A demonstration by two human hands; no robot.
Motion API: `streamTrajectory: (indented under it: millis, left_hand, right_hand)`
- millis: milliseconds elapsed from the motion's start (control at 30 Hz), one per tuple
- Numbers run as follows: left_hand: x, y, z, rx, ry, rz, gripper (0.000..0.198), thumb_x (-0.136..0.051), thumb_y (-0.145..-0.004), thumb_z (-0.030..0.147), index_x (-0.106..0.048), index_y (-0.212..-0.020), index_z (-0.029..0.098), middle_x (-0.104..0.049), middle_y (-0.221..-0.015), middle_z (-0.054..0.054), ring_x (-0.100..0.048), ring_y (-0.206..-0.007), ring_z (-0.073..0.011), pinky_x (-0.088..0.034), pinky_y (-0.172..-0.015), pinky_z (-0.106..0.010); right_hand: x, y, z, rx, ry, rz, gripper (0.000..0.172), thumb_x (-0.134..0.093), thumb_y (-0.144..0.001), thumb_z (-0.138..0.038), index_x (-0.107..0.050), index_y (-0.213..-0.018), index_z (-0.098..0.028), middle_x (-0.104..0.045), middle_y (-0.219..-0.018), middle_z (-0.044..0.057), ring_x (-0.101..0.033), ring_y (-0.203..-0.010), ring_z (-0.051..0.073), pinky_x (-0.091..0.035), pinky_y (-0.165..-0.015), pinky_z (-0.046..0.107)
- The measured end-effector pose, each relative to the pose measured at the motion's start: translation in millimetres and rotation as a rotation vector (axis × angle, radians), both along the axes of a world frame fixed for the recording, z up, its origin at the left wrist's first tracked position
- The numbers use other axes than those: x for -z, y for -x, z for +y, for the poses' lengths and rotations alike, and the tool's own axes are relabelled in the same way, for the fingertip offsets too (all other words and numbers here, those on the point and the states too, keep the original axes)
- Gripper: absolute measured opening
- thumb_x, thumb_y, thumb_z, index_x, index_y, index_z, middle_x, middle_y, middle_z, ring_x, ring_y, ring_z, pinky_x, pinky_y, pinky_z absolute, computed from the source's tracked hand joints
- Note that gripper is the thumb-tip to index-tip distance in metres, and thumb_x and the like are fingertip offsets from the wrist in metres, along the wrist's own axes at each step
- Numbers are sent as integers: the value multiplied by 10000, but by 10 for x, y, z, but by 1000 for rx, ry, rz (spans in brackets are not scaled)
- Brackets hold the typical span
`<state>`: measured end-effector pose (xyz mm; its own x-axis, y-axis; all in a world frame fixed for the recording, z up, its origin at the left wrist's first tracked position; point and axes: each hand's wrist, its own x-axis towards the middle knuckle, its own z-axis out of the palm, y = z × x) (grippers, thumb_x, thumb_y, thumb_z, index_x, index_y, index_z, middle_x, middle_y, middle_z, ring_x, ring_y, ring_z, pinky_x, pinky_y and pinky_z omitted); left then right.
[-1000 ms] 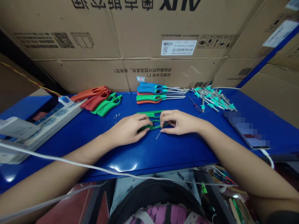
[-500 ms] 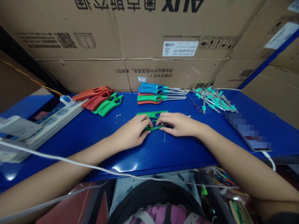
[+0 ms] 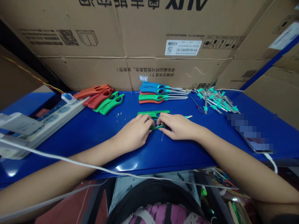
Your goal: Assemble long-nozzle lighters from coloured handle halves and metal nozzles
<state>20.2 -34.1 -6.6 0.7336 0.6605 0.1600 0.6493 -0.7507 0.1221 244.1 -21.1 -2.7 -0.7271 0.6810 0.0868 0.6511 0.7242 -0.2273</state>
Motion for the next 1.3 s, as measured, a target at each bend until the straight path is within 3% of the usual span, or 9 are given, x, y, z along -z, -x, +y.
streamTrajectory:
  millis: [867,1300]
  left_hand:
    - [-8,-13,-26,-39,-43,41,192,-463,-966,161,-620,-1074,140,-583,-1144,-135,-540,-1040,-276,-509,-905,-435]
    - [-14,-2,25,10,-62,35,191,-478,-984,208,-652,-1045,157,-679,-1047,-94,-596,-1005,-269,-522,-889,-414]
  right_hand:
    - [37,-29,30,-55,-33,36,168,-529,-949,-249,-584,-1098,-196,-594,-1132,87,-612,-873,199,-452,-680,295]
    - [7,-83,67,-73,72,147,131,-561,-925,-196,-630,-1035,-183,-631,-1057,80,-616,-925,195,-497,-809,314]
